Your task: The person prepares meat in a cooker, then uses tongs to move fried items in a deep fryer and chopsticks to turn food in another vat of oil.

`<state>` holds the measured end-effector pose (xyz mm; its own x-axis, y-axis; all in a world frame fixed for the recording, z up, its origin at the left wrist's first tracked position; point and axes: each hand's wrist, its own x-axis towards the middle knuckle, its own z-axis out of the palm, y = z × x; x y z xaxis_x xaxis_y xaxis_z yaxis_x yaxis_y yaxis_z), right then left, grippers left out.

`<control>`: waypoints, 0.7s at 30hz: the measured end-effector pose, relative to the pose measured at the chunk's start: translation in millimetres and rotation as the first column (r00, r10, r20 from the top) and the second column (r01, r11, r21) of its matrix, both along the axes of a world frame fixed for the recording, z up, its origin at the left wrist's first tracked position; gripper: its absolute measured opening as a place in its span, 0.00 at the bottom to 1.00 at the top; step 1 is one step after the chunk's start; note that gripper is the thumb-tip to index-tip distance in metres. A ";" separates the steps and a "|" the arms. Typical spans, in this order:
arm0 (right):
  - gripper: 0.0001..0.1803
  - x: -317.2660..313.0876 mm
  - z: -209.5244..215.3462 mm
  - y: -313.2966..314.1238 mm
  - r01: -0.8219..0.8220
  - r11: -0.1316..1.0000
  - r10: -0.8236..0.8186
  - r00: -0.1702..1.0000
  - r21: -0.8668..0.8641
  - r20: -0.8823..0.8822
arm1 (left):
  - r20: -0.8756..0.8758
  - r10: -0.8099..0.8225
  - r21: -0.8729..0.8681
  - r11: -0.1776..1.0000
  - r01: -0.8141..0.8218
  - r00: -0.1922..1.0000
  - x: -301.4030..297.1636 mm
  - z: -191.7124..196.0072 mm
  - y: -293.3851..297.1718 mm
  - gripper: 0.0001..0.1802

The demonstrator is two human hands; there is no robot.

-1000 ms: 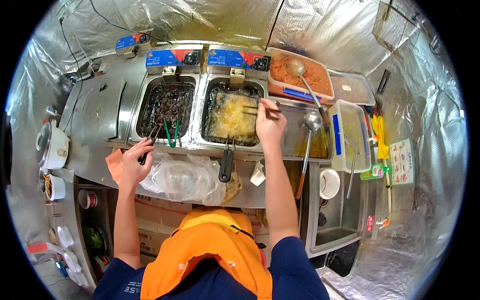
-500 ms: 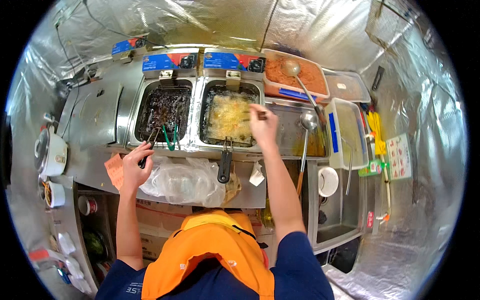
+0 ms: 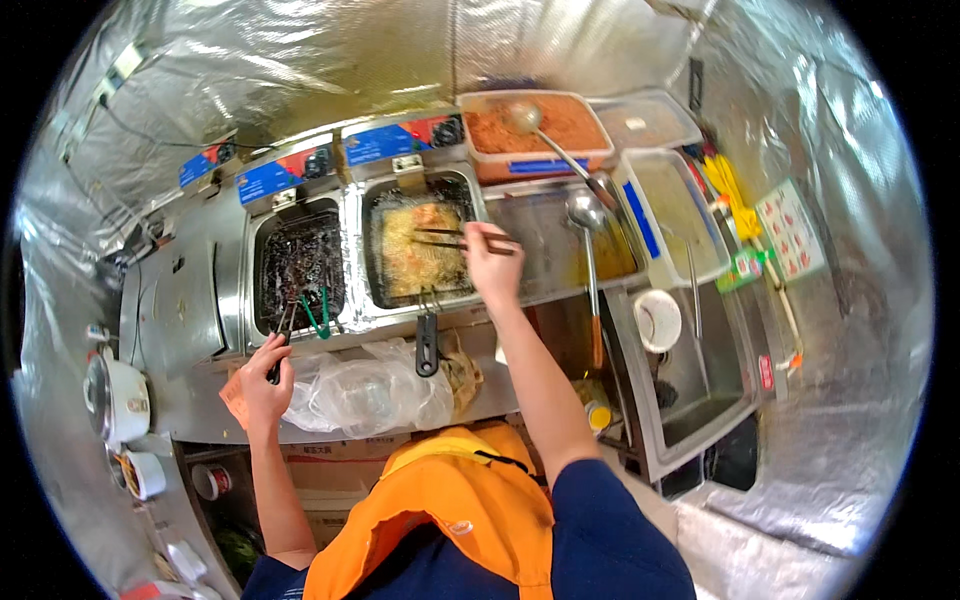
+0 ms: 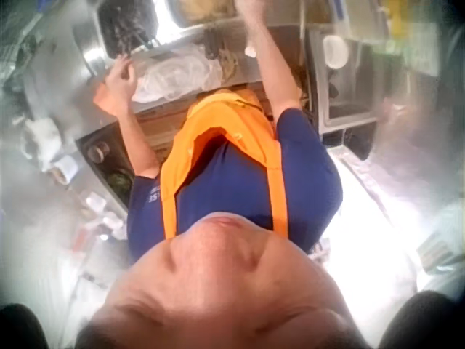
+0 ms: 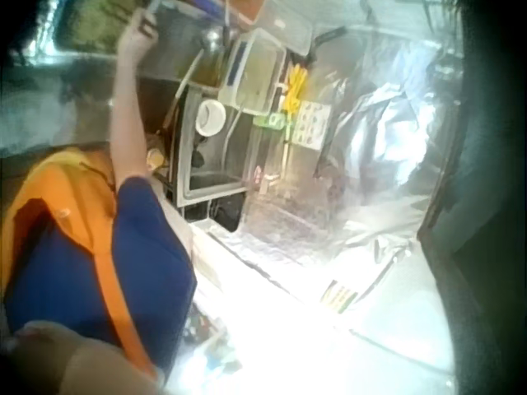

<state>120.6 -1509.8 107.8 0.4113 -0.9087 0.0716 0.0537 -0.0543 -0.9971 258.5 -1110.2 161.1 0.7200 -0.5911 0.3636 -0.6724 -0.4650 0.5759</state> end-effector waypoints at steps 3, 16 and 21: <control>0.14 1.6 -23.3 -17.1 0.013 1.000 -0.014 0.998 -0.010 -0.066 | 0.005 0.003 0.039 0.999 -0.003 1.000 0.9 1.1 -3.1 0.11; 0.11 7.4 -12.5 -18.7 0.062 0.943 -0.099 0.990 -0.328 -0.098 | -0.036 -0.005 0.055 0.998 0.007 0.999 -3.0 -0.7 1.5 0.11; 0.11 10.7 22.3 -8.9 0.146 0.926 -0.159 0.987 -0.349 -0.009 | -0.029 -0.003 0.068 0.998 0.005 1.000 -5.5 -4.0 4.2 0.11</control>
<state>131.2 -1518.6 130.1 0.2778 -0.8819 0.3810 -0.0183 -0.4014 -0.9157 253.0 -1106.0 157.1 0.7272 -0.6166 0.3017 -0.6580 -0.5010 0.5622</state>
